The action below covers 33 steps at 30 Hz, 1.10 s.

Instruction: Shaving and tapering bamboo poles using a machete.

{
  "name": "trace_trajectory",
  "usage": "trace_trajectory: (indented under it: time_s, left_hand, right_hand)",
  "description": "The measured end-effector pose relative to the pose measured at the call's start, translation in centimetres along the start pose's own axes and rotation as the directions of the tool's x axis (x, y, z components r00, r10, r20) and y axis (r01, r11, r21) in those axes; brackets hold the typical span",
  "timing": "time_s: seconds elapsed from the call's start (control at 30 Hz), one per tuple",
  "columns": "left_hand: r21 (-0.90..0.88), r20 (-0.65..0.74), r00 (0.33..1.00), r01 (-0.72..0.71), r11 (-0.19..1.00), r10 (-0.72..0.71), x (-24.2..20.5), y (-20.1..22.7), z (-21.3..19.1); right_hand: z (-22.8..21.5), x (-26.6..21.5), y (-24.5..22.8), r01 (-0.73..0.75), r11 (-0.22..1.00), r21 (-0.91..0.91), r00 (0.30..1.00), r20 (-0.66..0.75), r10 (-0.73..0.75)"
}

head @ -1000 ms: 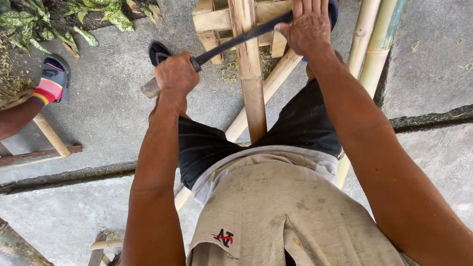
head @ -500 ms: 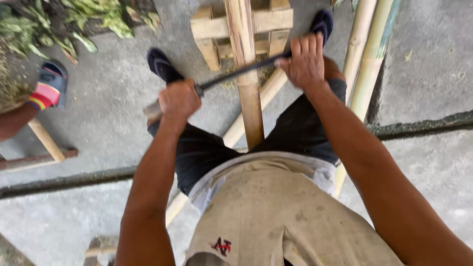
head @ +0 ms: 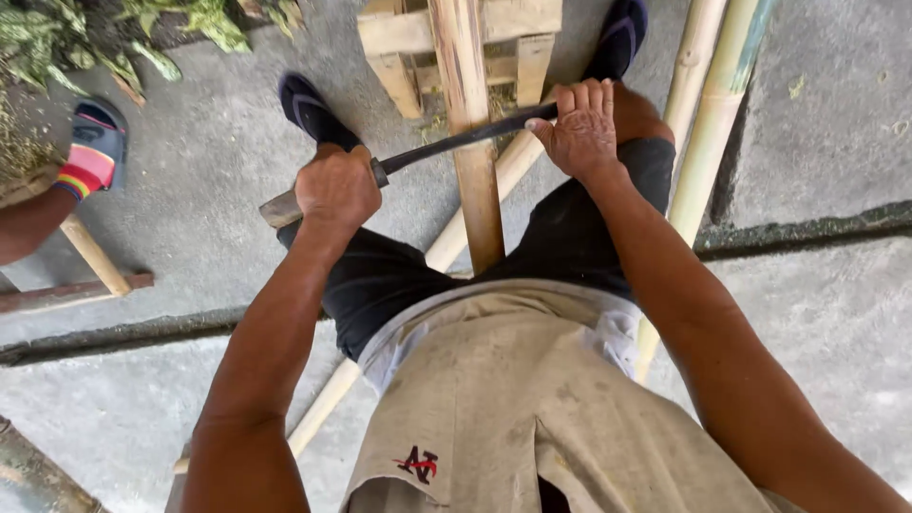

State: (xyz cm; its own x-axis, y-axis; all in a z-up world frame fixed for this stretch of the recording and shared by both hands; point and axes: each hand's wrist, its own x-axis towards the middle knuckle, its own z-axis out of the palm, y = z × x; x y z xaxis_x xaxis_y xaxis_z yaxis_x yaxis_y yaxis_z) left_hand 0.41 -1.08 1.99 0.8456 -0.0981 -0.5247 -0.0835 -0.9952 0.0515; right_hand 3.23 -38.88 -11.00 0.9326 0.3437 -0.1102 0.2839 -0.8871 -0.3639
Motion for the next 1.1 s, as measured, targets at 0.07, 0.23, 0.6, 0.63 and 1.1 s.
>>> trace_trajectory:
  time_s: [0.07,0.23,0.6,0.63,1.1]
  left_hand:
    - [-0.02,0.018,1.0,0.015,1.0,-0.014,1.8,0.0,-2.0]
    - [0.002,0.165,0.984,0.067,0.998,-0.067,0.8,1.6,-4.0]
    - [0.021,0.231,0.973,0.01,1.0,-0.015,2.2,1.8,-5.4]
    - [0.008,0.174,0.984,0.038,0.999,-0.039,2.2,2.1,-5.8]
    - [0.02,-0.041,0.997,-0.058,0.998,0.058,1.4,-0.3,0.6]
  right_hand:
    - [0.3,2.3,0.9,-0.053,0.998,0.013,0.985,0.163,0.051]
    - [-0.8,1.5,0.0,-0.099,0.994,0.039,0.974,0.208,0.089]
    - [0.1,1.1,0.9,-0.053,0.991,0.12,0.977,0.214,0.026]
    - [-0.6,1.6,0.3,-0.058,0.986,0.158,0.994,0.096,0.043]
    - [-0.5,2.1,1.6,0.02,0.985,-0.172,0.994,0.109,-0.001]
